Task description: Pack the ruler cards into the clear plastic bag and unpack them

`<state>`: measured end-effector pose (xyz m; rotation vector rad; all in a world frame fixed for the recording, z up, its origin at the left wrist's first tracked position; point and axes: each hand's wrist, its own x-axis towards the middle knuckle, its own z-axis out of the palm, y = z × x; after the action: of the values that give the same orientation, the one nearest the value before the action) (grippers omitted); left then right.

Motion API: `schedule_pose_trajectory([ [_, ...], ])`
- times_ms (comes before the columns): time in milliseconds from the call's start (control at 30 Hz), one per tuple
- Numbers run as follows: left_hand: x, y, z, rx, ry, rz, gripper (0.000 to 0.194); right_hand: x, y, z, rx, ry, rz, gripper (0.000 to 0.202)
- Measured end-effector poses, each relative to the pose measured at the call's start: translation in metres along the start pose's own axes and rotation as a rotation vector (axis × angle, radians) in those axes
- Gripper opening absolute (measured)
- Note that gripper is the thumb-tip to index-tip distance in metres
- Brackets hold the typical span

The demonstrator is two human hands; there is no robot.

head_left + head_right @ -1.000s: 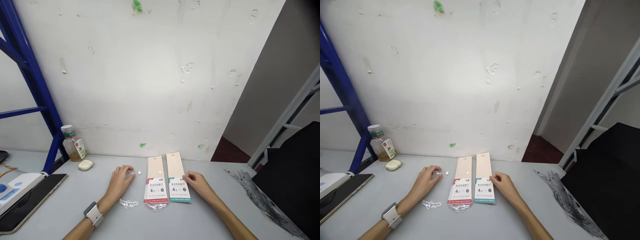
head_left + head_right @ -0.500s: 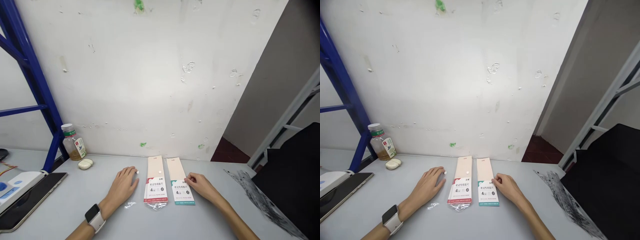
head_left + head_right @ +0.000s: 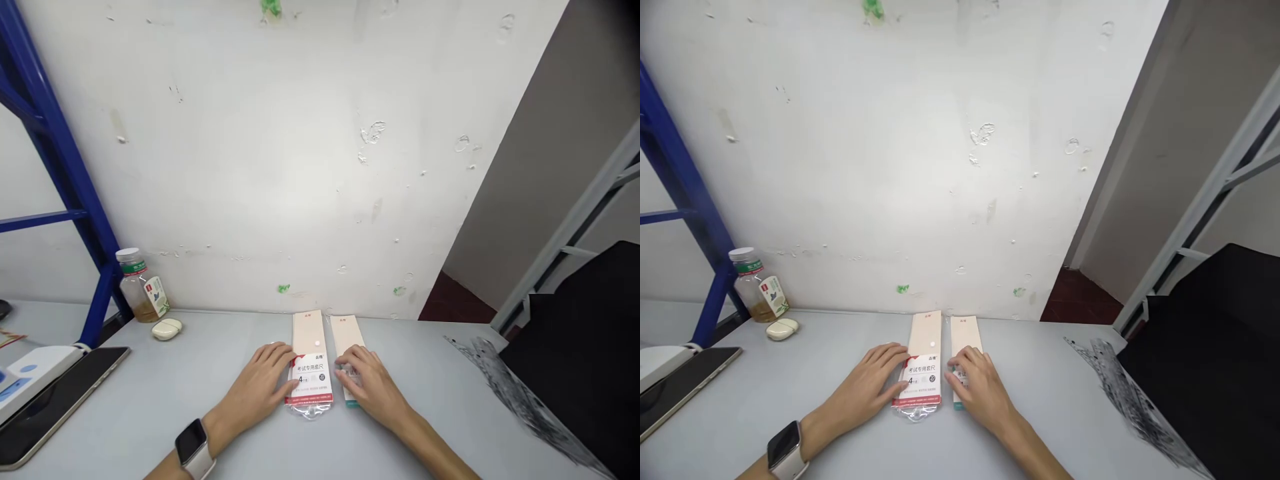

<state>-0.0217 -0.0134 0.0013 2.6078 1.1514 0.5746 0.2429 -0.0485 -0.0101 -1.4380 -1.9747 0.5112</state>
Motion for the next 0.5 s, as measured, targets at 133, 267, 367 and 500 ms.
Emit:
schedule_pose_trajectory([
  [133,0.0000,-0.0007,0.0028,-0.006,0.007,-0.005,0.039,-0.0010,-0.0089,0.0107,0.027,-0.067,0.000,0.022],
  [267,-0.0003,-0.0032,0.0054,-0.016,0.026,-0.032,0.043,0.0019,-0.0056,0.0127,0.107,-0.107,0.079,0.020],
  [367,-0.0002,-0.0035,0.0055,-0.018,0.003,-0.066,0.046,0.0038,-0.0016,0.0125,0.208,-0.105,0.150,0.018],
  [500,-0.0005,-0.0025,0.0033,-0.054,-0.021,-0.092,0.046,0.0060,0.0000,0.0115,0.374,-0.109,0.216,0.016],
])
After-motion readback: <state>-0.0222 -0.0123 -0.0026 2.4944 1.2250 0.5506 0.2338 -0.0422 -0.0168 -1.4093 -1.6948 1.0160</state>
